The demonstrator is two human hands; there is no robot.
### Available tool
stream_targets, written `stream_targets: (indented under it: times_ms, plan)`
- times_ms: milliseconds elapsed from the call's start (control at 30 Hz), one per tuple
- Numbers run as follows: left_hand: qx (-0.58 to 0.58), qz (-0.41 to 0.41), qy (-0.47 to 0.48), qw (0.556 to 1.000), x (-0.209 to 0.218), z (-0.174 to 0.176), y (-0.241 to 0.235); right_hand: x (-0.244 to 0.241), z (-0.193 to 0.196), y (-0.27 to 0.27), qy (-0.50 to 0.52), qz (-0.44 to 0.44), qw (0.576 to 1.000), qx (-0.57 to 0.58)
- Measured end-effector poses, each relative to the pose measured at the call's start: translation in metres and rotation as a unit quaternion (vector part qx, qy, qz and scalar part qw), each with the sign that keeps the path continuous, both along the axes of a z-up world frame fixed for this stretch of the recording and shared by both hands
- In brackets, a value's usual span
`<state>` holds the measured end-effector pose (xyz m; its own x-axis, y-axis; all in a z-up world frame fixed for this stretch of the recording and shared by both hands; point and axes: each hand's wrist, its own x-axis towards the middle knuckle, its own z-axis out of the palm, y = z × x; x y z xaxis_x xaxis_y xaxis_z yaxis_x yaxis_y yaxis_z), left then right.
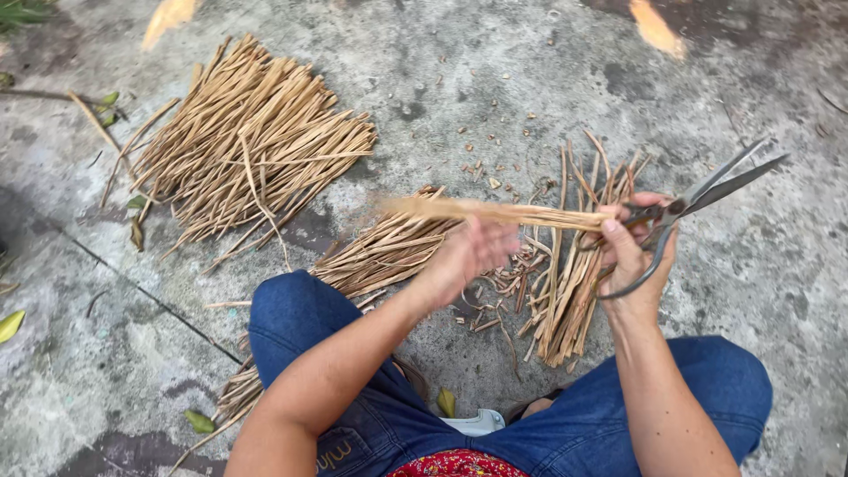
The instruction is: The person sits on a small stool and uses a knife to split long dried sticks into thinner strips. They repeatedly pick up a stick, split it lengthwise, and place the resulting strips into a pile on the floor.
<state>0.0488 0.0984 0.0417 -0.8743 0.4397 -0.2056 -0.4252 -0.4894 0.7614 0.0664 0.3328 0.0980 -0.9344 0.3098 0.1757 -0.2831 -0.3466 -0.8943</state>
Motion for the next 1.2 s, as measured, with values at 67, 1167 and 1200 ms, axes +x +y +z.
stream_targets:
  times_ms: [67, 1167, 1200]
  plan:
    - [0.064, 0.149, -0.001, 0.987, -0.023, -0.003, -0.025, 0.002, -0.009, -0.009, -0.041, 0.012, 0.998, 0.054]
    - [-0.349, 0.154, 0.305, 0.873, -0.001, 0.055, -0.075, 0.018, -0.056, -0.018, -0.094, 0.151, 0.873, 0.454]
    - [-0.361, 0.142, 0.304, 0.870, 0.001, 0.056, -0.073, 0.021, -0.052, -0.018, -0.094, 0.148, 0.871, 0.459]
